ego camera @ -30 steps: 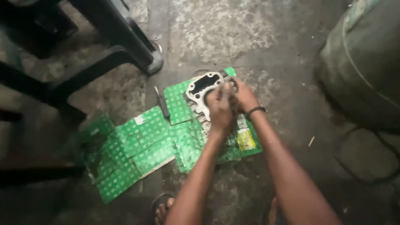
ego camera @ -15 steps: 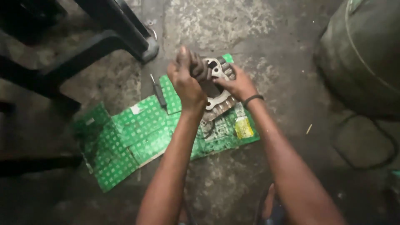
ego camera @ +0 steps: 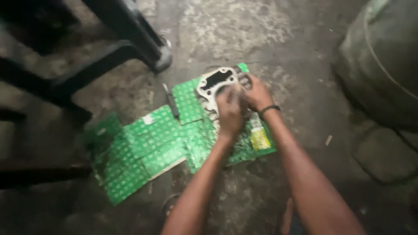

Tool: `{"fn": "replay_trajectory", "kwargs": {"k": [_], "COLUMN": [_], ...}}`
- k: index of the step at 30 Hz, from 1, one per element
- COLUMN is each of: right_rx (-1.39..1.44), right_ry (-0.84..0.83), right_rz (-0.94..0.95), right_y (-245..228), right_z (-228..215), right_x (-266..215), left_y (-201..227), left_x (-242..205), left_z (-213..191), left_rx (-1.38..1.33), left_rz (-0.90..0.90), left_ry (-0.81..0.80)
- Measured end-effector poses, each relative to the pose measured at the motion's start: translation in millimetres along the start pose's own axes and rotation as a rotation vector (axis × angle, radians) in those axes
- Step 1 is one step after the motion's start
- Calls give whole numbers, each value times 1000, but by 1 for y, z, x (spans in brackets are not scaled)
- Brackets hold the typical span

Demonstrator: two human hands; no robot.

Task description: Cleaning the surface of a motorcycle cylinder block using a scraper.

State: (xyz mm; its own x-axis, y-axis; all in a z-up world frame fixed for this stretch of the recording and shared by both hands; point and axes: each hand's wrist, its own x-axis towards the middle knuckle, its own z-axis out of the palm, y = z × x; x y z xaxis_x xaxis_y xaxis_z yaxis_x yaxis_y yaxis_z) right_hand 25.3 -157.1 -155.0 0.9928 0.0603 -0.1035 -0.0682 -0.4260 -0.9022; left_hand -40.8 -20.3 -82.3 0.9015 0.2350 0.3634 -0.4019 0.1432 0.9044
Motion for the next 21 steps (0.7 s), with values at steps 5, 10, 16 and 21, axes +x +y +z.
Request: {"fn": "replay_trajectory", "kwargs": {"k": [5, 10, 16, 21], "right_rx": [-49, 94, -112, -96], "right_ry": [20, -60, 29, 31], "right_rz": [-50, -103, 43, 46], "right_y": [-3, 8, -6, -17], "right_z": [-7, 3, -7, -6], "right_x": [-16, 14, -19, -15], "left_y": [40, 14, 20, -8], "left_x": [15, 14, 9, -16], "left_z": [-12, -7, -11, 11], "left_rx": [-516, -169, -635, 132], "left_rz": [-155, -212, -105, 53], "left_ry": [104, 157, 201, 113]}}
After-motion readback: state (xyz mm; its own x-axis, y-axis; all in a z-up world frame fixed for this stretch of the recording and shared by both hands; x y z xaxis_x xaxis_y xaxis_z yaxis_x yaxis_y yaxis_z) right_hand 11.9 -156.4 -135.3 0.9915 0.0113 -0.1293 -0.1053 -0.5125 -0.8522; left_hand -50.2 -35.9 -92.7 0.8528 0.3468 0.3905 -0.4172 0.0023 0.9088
